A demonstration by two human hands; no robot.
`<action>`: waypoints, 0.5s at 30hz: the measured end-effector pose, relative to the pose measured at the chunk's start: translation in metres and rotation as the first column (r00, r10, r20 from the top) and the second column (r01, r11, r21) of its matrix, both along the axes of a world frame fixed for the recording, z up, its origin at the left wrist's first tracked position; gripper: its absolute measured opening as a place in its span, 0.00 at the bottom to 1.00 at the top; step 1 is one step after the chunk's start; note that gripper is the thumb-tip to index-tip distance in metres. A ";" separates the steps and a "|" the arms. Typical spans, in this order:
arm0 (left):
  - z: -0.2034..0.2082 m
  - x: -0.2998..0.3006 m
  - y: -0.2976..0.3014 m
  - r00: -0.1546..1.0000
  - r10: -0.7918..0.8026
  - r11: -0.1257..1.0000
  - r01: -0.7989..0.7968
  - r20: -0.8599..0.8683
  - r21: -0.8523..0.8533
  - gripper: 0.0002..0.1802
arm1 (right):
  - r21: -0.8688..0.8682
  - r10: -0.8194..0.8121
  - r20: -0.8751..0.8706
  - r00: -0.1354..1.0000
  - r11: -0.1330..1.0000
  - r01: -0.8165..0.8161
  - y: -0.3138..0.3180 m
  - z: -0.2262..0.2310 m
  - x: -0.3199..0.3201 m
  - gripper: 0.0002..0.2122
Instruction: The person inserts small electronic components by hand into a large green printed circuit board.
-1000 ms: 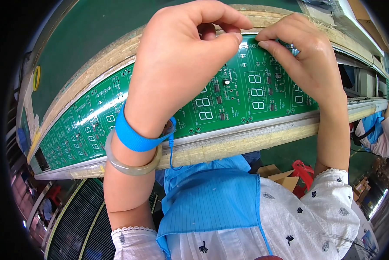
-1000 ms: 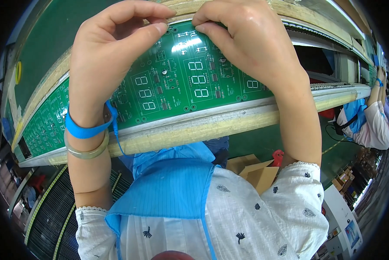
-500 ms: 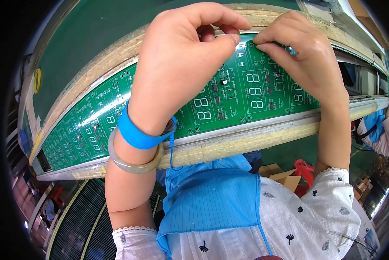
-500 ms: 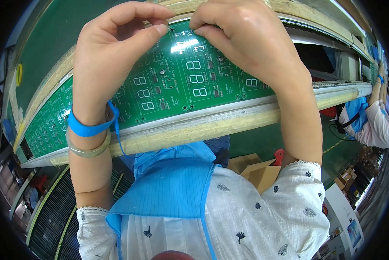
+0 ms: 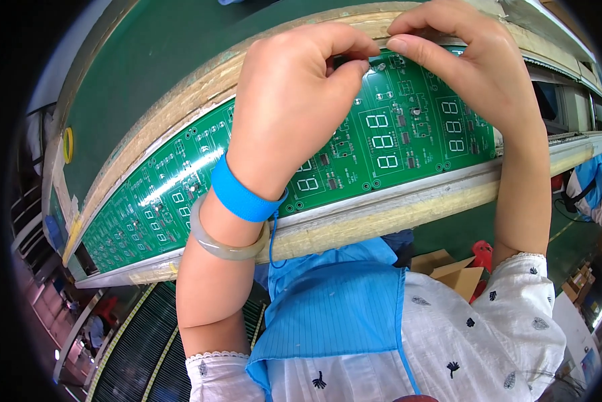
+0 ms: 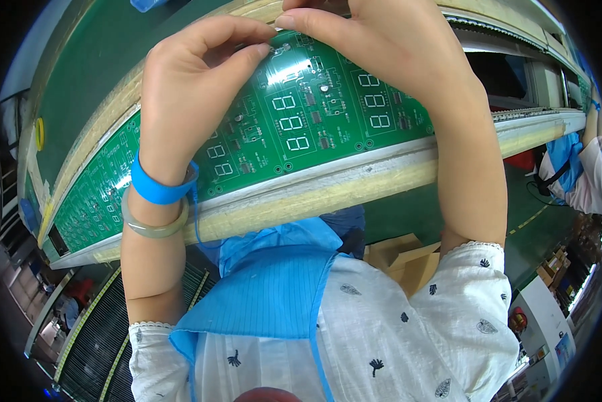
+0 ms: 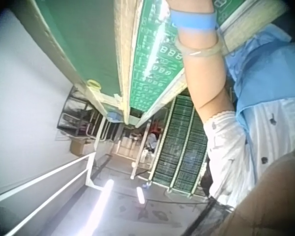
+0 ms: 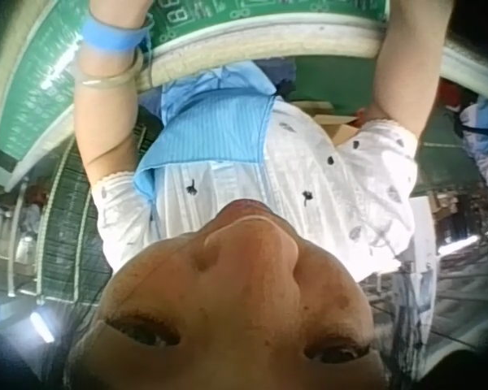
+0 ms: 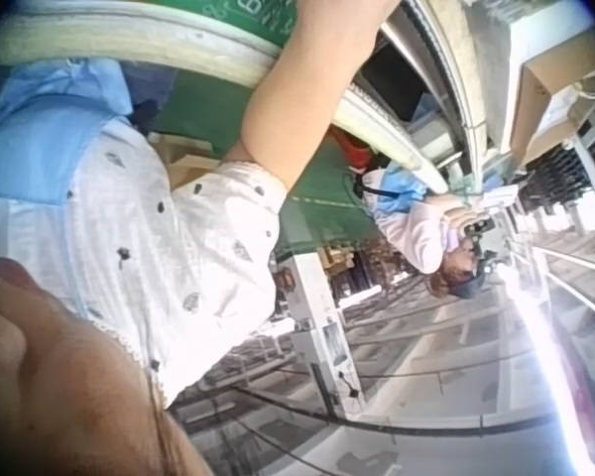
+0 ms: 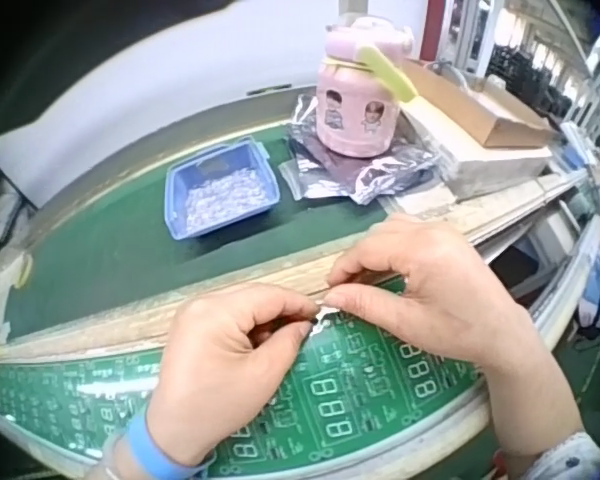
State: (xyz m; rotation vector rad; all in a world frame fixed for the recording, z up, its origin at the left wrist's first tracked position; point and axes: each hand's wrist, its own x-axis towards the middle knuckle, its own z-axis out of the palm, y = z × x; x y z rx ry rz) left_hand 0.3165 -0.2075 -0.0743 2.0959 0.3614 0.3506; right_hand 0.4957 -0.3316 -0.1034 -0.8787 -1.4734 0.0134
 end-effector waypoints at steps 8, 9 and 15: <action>-0.001 0.004 -0.003 0.999 -0.016 0.976 0.008 0.034 0.218 0.10 | -0.072 -0.078 0.053 0.996 0.994 0.081 -0.004 0.015 -0.005 0.08; -0.001 0.005 -0.003 0.999 -0.020 0.976 0.012 0.034 0.219 0.10 | -0.071 -0.081 0.052 0.995 0.994 0.085 -0.013 0.028 -0.008 0.08; 0.001 0.002 -0.004 1.000 -0.005 0.976 0.001 0.016 0.218 0.10 | -0.684 -0.279 0.453 0.847 0.501 0.530 -0.024 0.076 -0.030 0.08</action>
